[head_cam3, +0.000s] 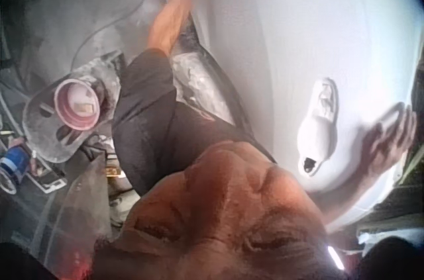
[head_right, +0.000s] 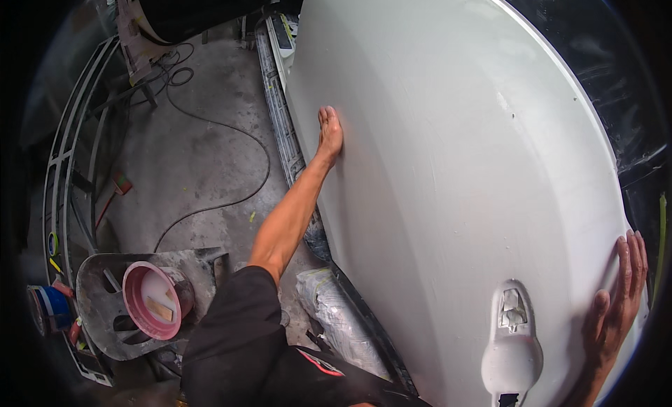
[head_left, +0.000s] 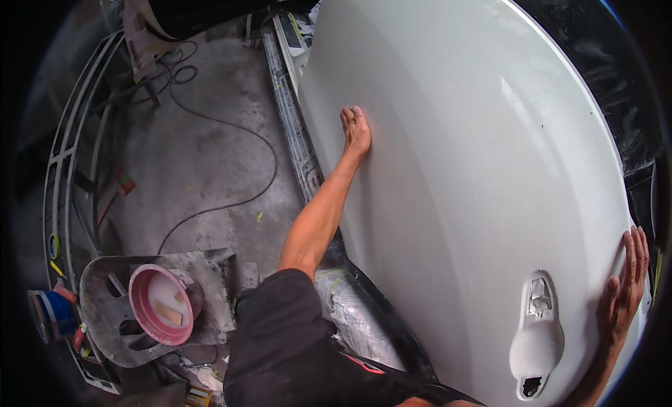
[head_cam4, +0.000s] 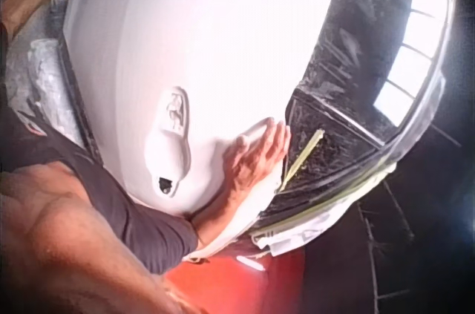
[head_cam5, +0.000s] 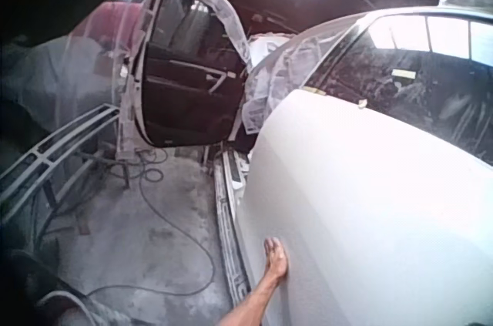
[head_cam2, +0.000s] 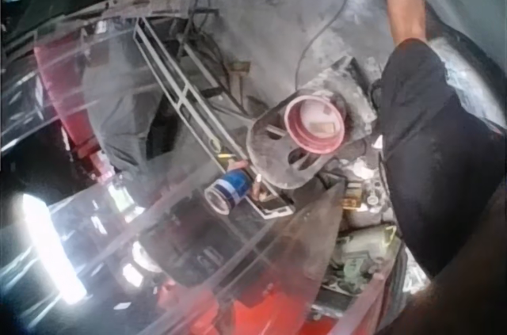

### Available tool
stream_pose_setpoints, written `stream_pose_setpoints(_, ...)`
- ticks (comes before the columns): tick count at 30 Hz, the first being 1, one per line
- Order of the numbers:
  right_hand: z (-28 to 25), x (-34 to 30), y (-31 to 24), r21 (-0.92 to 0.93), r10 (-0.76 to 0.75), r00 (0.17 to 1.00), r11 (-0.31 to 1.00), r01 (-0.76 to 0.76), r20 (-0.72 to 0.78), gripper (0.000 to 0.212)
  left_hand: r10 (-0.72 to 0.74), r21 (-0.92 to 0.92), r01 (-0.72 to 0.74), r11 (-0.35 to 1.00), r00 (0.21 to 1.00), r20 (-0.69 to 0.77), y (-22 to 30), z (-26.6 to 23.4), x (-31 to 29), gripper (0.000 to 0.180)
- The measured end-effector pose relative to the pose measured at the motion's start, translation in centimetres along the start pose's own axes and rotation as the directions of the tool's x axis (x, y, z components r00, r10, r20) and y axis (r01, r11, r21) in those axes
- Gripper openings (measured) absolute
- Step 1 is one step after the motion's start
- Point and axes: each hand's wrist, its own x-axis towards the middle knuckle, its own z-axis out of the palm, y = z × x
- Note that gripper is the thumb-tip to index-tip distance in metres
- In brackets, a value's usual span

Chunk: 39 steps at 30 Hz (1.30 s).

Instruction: The person sands the surface of a white car door with a sanding block, repeatedly dipping it into a pink bucket of water. The person works on the main panel and around the door handle recess, using both hands to guide the block and feel the surface.

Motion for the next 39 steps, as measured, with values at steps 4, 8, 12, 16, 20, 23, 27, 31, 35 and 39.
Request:
stream_pose_setpoints(4, -1.5, -1.3, 0.5, -0.075, 0.019, 0.996, 0.997, -0.012, 0.086, 0.069, 0.349, -0.026, -0.348, 0.937, 0.933, 0.086, 0.5, 6.8, -22.0, 0.07)
stream_pose_setpoints(8, 0.0, -1.1, 0.7, -0.047, 0.005, 0.998, 0.999, -0.002, 0.055, 0.069, 0.626, 0.073, -0.654, 0.753, 0.747, 0.224, 0.4, 4.6, -25.5, 0.074)
stream_pose_setpoints(12, -0.8, -0.3, -0.1, -0.023, 0.013, 1.0, 1.0, -0.013, 0.008, 0.068, 0.337, 0.07, -0.339, 0.938, 0.941, 0.036, 2.1, 1.6, -3.9, 0.068)
stream_pose_setpoints(16, -0.3, -0.1, -0.5, -0.018, -0.005, 1.0, 1.0, 0.005, 0.023, 0.067, 0.225, 0.034, -0.226, 0.974, 0.974, 0.031, 3.9, 3.2, -7.8, 0.07)
stream_pose_setpoints(20, -2.8, -0.5, -0.1, -0.047, 0.003, 0.998, 0.999, 0.0, 0.069, 0.066, 0.634, -0.011, -0.65, 0.76, 0.736, 0.238, 2.9, 7.2, -28.7, 0.077)
stream_pose_setpoints(23, -0.7, -0.4, -0.7, 0.011, 0.011, 0.999, 1.0, -0.012, 0.036, 0.066, 0.728, 0.06, -0.758, 0.65, 0.643, 0.239, 4.9, 4.8, -16.8, 0.071)
stream_pose_setpoints(27, -1.8, 0.5, -1.1, 0.027, -0.027, 0.999, 0.999, 0.028, -0.022, 0.065, 0.345, 0.103, -0.342, 0.934, 0.939, -0.008, 9.4, 0.6, 0.6, 0.066)
stream_pose_setpoints(31, -1.3, -0.2, -0.9, 0.023, 0.0, 0.999, 1.0, -0.001, 0.042, 0.065, 0.629, 0.032, -0.636, 0.771, 0.769, 0.117, 7.3, 5.5, -16.8, 0.075)
stream_pose_setpoints(35, -1.5, 0.0, -1.5, 0.064, 0.017, 0.999, 0.998, -0.019, 0.03, 0.064, 0.781, 0.045, -0.834, 0.549, 0.532, 0.326, 4.5, 4.3, -23.2, 0.082)
stream_pose_setpoints(39, -2.0, 0.6, -1.9, 0.121, 0.026, 1.0, 0.992, -0.025, -0.007, 0.064, 0.441, 0.089, -0.436, 0.895, 0.897, -0.036, 5.3, 1.7, 0.0, 0.066)
